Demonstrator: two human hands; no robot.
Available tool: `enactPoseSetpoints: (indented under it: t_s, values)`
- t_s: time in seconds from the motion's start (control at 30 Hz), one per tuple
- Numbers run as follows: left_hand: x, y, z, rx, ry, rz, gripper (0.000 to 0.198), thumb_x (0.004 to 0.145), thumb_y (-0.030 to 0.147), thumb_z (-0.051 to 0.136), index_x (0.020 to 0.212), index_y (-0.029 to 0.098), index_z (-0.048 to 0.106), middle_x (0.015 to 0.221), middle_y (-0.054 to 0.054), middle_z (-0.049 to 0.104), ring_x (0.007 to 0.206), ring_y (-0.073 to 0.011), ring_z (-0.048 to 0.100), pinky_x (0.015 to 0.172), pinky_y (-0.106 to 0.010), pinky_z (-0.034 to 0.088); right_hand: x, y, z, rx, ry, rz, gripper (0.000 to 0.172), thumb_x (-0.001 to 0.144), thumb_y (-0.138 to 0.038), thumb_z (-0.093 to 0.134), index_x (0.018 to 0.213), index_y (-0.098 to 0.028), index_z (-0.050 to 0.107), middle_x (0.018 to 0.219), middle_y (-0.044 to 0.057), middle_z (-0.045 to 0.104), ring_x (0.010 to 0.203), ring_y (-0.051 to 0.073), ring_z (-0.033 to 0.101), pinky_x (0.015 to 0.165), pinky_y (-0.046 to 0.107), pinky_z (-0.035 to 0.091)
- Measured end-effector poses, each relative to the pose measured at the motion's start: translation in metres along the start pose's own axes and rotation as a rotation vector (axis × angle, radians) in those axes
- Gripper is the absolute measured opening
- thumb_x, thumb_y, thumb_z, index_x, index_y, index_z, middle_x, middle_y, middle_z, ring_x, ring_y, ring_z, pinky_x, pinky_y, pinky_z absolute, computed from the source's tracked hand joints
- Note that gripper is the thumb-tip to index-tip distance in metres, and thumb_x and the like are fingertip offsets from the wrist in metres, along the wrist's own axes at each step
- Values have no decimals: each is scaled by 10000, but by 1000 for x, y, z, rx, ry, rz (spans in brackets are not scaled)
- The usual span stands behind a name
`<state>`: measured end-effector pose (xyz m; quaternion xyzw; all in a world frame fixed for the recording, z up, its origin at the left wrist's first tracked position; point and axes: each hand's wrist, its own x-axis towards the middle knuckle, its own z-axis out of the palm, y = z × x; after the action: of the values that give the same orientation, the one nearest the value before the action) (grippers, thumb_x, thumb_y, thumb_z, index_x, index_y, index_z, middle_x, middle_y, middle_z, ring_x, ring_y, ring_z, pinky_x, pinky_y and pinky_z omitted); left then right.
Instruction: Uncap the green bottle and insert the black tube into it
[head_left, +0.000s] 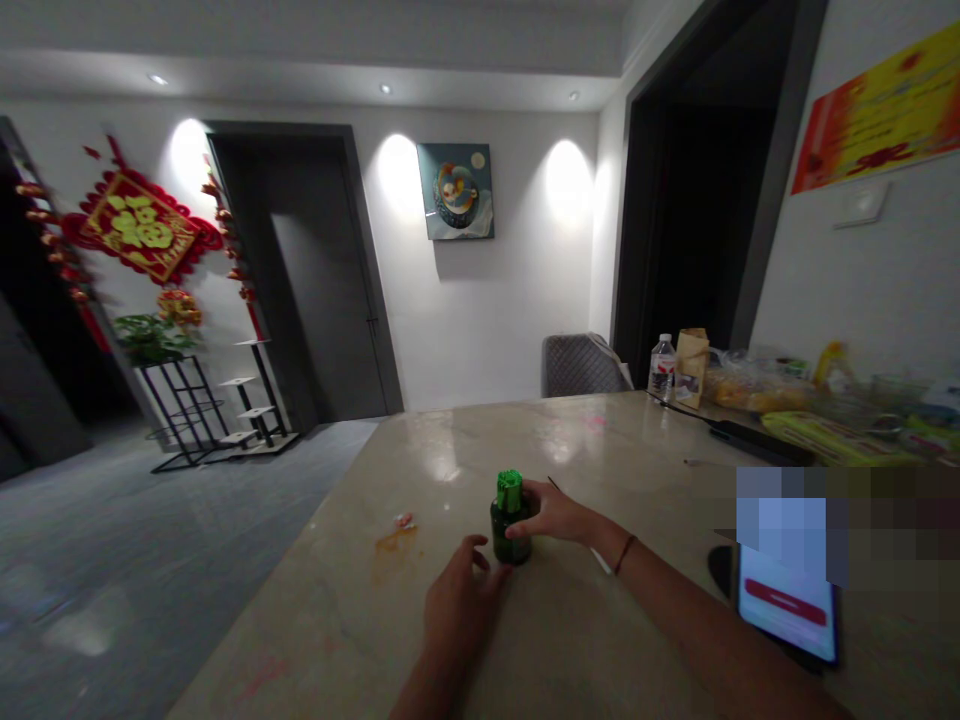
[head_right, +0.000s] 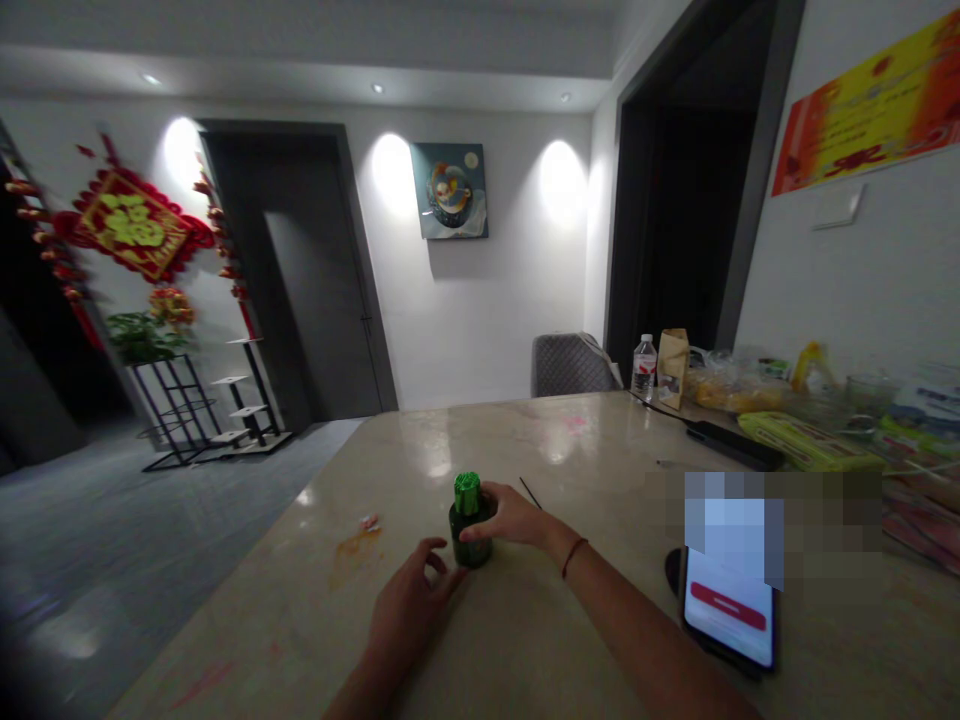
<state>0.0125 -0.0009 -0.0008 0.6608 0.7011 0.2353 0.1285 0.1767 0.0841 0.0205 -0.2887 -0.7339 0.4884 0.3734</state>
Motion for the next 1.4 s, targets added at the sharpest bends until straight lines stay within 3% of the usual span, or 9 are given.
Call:
enactPoseSetpoints:
  t_s: [0.1,0.33,0.57,0.7,0.8,0.93,1.1,1.33,1.4]
  values:
    - [-2,7,4,-12,30,14,530,699,440,557,1171,226,445,1049,-43,619,894,-175,587,695,-230,383,-12,-7,10,103,-74,6,499,514,-321,778,948,-162,591,933,33,625,914,214,570,834,353,440]
    - [0,13,13,-99,-25,46,412,725,438,539,1059,197,544,957,-67,649,869,-185,589,691,-224,391,-31,-14,14,198,-114,32,581,553,-339,763,1073,-189,551,1093,59,584,1083,238,502,959,385,346]
    - [2,14,12,-62,-32,24,449,703,452,565,1073,197,545,959,-62,644,888,-188,583,704,-224,393,-40,-23,-15,77,-230,100,751,601,-415,724,1269,-272,414,1466,51,139,1338,222,124,1063,403,159]
    - [3,14,15,-42,-38,-8,492,679,432,602,1103,192,536,1001,-71,637,933,-192,572,748,-224,389,-37,-24,-29,-55,-25,86,490,669,-620,549,853,-181,665,1298,90,463,1288,240,280,1051,388,184]
    - [5,13,16,-30,-29,-25,517,667,443,611,1108,184,537,993,-76,639,928,-195,572,756,-227,391,-33,-23,-26,-18,253,108,647,731,-722,296,565,-175,599,1052,125,631,1165,252,456,1020,401,227]
    - [4,14,15,-48,-18,-2,505,670,433,608,1102,181,539,993,-74,636,926,-194,569,763,-229,394,-29,-23,-11,294,238,179,653,722,-732,296,956,-193,583,1021,103,647,1086,229,520,946,411,316]
    - [4,13,15,-36,-29,-7,498,670,446,598,1080,170,542,984,-79,627,925,-200,564,762,-238,395,-25,-19,-11,207,466,157,761,684,-751,324,1065,-117,502,413,-29,508,618,214,591,754,390,424]
    - [4,14,15,-67,-14,-3,499,665,445,597,1084,179,541,981,-75,623,924,-201,563,772,-245,392,-30,-25,-2,272,301,134,795,742,-651,406,1328,-146,221,1011,99,647,1118,200,482,971,394,280]
    - [3,14,14,-63,-26,-11,497,667,437,596,1090,185,535,991,-73,624,934,-200,563,780,-242,390,-29,-21,-2,242,270,147,756,766,-624,392,1328,-145,230,1015,106,646,1101,208,497,957,406,294]
